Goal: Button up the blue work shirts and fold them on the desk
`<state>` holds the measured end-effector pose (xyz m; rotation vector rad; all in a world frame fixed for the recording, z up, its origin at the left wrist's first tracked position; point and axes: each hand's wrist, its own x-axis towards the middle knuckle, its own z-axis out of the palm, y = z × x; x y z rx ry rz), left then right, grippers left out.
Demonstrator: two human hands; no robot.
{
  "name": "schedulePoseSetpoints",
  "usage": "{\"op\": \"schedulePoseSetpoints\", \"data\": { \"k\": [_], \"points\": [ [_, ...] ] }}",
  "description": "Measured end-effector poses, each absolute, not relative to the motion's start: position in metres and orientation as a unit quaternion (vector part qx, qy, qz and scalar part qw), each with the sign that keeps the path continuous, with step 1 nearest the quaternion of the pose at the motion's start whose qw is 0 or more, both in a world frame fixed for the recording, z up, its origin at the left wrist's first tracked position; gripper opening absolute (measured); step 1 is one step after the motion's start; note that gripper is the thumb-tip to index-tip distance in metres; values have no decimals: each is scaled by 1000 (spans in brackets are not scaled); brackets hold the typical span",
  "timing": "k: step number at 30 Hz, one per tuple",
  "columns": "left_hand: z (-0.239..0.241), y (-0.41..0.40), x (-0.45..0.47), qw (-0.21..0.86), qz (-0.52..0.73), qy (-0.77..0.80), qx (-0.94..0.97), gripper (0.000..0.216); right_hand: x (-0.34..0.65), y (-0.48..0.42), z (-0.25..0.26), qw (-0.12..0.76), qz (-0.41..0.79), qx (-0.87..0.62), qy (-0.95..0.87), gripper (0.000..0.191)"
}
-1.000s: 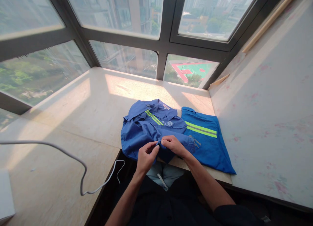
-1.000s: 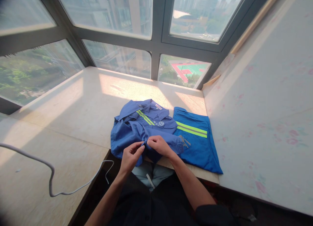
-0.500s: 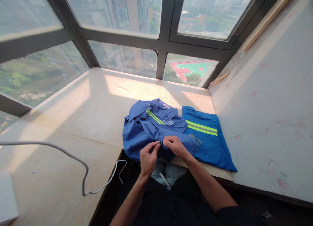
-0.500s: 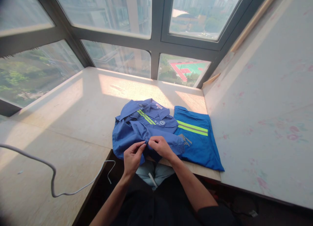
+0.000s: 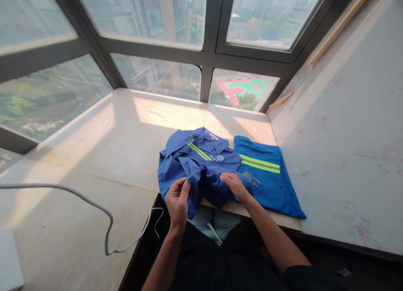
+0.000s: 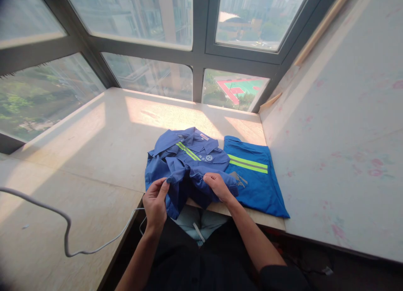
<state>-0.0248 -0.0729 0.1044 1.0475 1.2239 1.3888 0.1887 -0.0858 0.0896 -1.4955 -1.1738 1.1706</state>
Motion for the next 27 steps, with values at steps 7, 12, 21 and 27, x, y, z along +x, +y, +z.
{"op": "schedulePoseSetpoints", "data": {
  "k": [7, 12, 21, 27],
  "points": [
    [67, -53, -70, 454, 539, 593, 389, 15, 212, -102, 105, 465, 390, -622, -495, 41],
    [86, -65, -62, 335, 482, 558, 586, 38, 203, -109, 107, 431, 428, -590, -531, 45],
    [85, -58, -11, 356, 360, 498, 704, 29, 193, -117, 133, 383, 426, -501, -648, 37],
    [81, -55, -9, 394, 403, 490, 665, 18, 171, -127, 136, 267, 356, -473, -761, 23]
  ]
}}
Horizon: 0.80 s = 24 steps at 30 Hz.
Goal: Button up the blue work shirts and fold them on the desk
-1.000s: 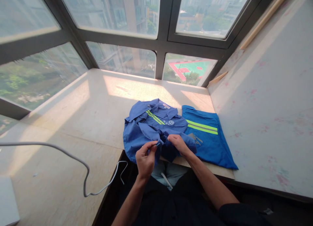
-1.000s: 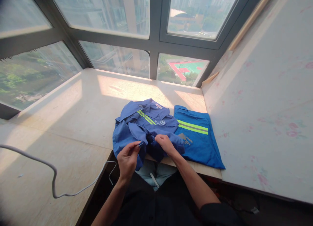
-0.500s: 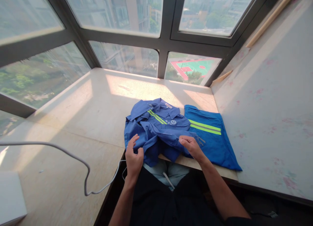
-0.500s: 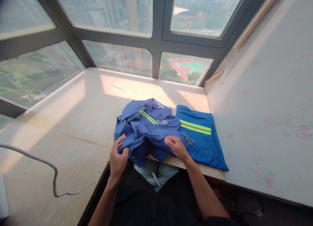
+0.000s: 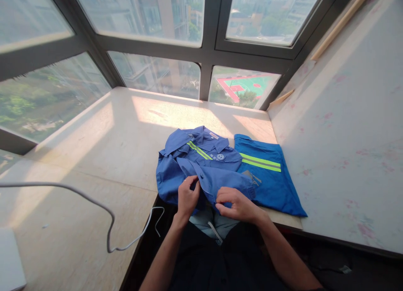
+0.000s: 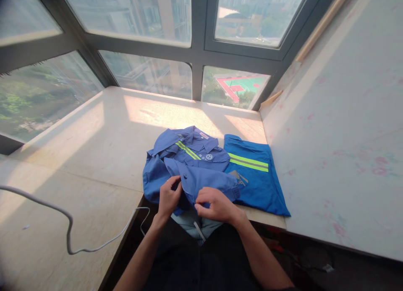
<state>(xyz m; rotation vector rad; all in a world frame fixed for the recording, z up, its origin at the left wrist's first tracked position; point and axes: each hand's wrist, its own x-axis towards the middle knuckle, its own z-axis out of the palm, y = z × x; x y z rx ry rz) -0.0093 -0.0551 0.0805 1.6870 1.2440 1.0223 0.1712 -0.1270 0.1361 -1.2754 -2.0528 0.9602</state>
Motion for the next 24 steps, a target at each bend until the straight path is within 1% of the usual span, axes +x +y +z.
{"op": "schedulePoseSetpoints", "data": {
  "k": [3, 5, 6, 8, 9, 11, 13, 19, 22, 24],
  "points": [
    [80, -57, -12, 406, 401, 510, 643, 18, 161, -129, 125, 220, 298, -561, -740, 18],
    [79, -59, -13, 404, 396, 529, 632, 17, 157, -129, 120, 226, 264, -624, -700, 13],
    [79, -60, -12, 403, 394, 537, 628, 17, 155, -129, 119, 242, 251, -639, -686, 22],
    [77, -62, -11, 406, 391, 545, 621, 17, 151, -129, 122, 280, 228, -635, -683, 48],
    [77, -63, -10, 410, 390, 545, 618, 17, 148, -130, 125, 296, 219, -622, -691, 57],
    [76, -65, -8, 414, 388, 543, 619, 17, 141, -130, 132, 311, 208, -595, -711, 65],
    [75, -65, -7, 411, 385, 545, 621, 17, 134, -127, 137, 307, 203, -588, -720, 62],
    [77, -64, -9, 399, 372, 545, 637, 18, 132, -104, 131, 296, 205, -596, -718, 43],
    [78, -65, -11, 359, 354, 549, 666, 13, 136, -95, 127, 304, 215, -601, -708, 29],
    [78, -67, -10, 325, 339, 555, 686, 14, 138, -92, 128, 301, 218, -622, -689, 24]
  ]
}}
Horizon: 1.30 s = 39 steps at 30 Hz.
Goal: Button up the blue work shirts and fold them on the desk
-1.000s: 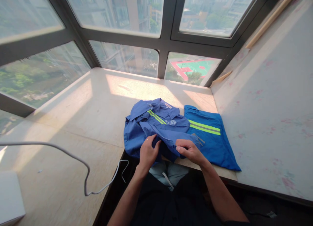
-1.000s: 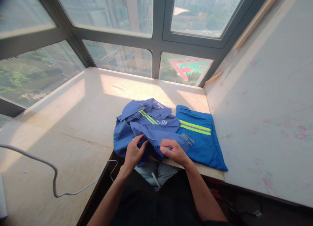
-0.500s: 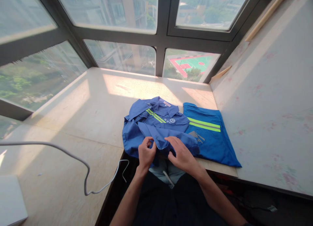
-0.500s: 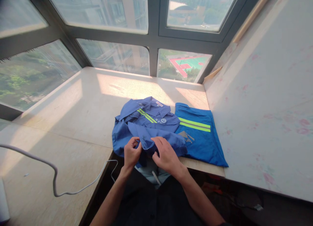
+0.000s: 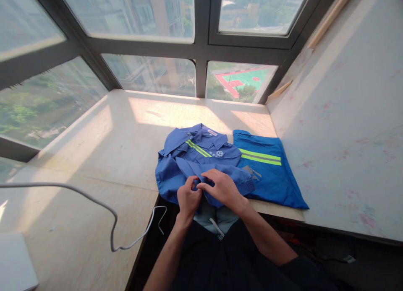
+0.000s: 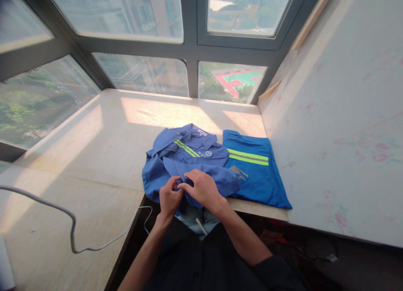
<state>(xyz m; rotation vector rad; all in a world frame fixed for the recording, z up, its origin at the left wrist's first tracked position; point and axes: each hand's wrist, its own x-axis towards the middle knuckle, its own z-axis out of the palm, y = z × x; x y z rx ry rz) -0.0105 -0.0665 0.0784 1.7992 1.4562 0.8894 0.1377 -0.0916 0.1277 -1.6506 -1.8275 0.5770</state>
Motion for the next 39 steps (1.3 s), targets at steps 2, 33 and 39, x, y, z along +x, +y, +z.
{"op": "schedulePoseSetpoints", "data": {
  "k": [2, 33, 39],
  "points": [
    [78, -68, -8, 296, 325, 562, 701, 17, 138, -89, 128, 286, 224, -643, -674, 20],
    [79, -74, -3, 469, 416, 507, 591, 27, 164, -80, 89, 374, 457, -582, -559, 23],
    [75, -76, -2, 466, 434, 525, 565, 29, 148, -88, 92, 431, 318, -591, -604, 28]
  ]
}}
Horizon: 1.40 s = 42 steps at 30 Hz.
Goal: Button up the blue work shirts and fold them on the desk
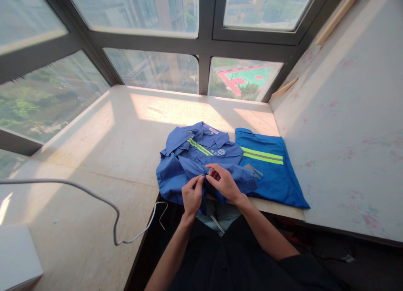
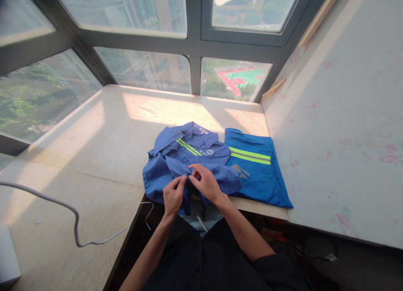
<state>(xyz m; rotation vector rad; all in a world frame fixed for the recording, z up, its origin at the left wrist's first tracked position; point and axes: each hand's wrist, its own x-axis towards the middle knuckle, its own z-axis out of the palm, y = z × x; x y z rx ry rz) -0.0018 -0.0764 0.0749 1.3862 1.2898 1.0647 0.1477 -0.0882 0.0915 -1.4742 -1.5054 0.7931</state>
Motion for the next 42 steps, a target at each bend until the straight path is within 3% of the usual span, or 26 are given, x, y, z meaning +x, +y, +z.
{"op": "schedulePoseSetpoints", "data": {
  "k": [3, 6, 17, 42],
  "points": [
    [78, -75, -2, 470, 437, 521, 562, 30, 145, -91, 93, 419, 188, -551, -697, 27],
    [81, -75, -2, 481, 443, 519, 551, 31, 146, -93, 93, 400, 138, -528, -736, 28],
    [73, -75, -2, 538, 436, 510, 511, 34, 149, -91, 74, 440, 185, -519, -709, 28],
    [67, -72, -4, 550, 428, 526, 487, 32, 146, -84, 63, 347, 109, -522, -771, 30]
  ]
}}
